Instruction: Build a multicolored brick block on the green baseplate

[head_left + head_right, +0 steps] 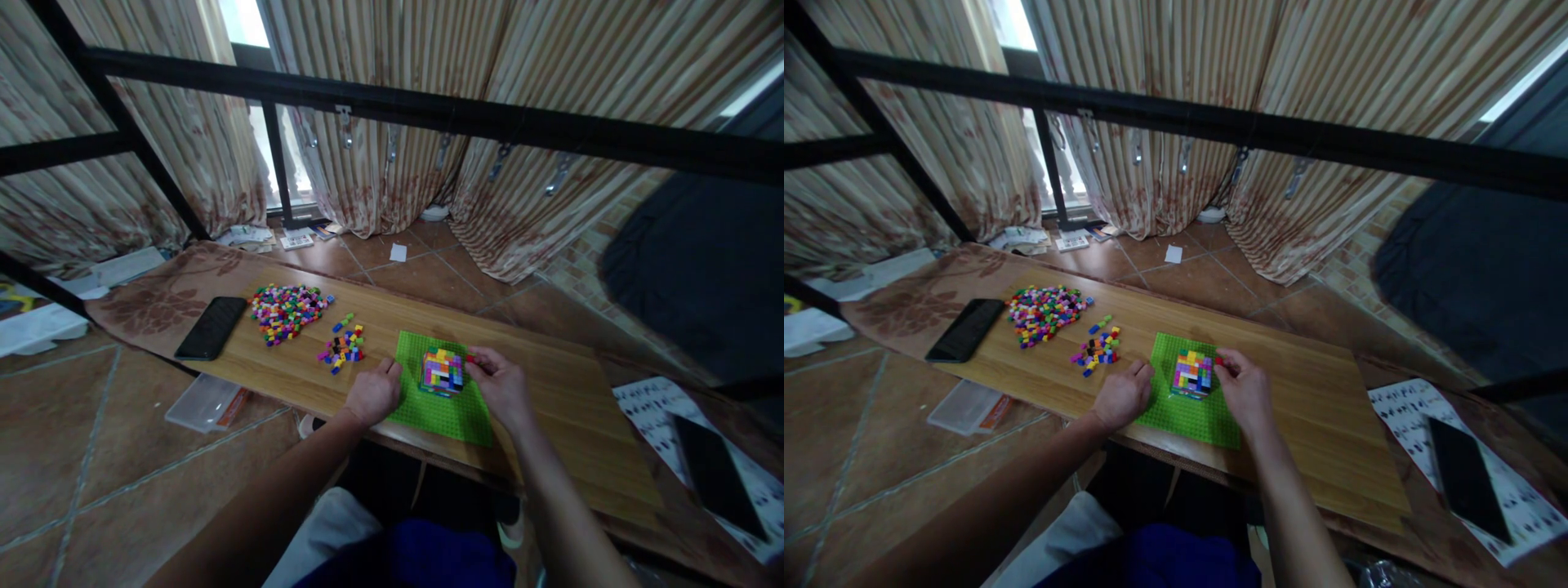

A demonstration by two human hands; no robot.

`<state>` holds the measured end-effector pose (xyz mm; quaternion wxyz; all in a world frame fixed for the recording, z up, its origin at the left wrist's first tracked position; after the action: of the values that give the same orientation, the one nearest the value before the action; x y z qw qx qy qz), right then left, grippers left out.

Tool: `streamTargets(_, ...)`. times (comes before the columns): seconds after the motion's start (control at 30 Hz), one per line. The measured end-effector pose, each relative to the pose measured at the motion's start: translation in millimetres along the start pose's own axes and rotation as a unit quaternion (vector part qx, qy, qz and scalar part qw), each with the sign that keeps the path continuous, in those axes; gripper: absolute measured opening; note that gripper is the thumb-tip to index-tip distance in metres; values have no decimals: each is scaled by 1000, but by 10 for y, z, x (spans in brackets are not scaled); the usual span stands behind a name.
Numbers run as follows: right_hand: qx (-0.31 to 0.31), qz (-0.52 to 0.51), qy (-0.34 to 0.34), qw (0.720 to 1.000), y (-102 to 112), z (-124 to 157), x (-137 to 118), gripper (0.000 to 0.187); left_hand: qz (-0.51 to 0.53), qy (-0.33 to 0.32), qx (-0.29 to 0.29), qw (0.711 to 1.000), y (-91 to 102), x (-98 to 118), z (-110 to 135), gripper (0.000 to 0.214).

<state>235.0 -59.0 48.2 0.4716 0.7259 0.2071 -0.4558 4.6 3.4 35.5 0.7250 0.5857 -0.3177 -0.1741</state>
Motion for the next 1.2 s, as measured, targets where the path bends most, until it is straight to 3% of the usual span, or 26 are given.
streamTargets(0.13,-34,2,20,999,-14,-50,3,27,0,-3,3,1000,-11,-4,-3,28)
streamTargets(0.53,-95,183,83,975,9,-143,-258,30,0,0,0,1000,10,4,0,27)
streamTargets(1.2,-140,145,60,978,22,-280,-196,21,-10,-16,22,1000,-46,-22,-4,27)
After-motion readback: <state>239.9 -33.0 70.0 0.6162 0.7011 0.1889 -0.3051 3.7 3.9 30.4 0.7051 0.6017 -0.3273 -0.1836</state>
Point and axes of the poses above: each hand's wrist, its own z-axis away from the middle knuckle, its own y-axis out of the back of the hand, x = y × z, the point moved 1 cm from there along -z, towards the middle knuckle, and after that the axes turned 2 degrees about -x, right-handed, at the moved point
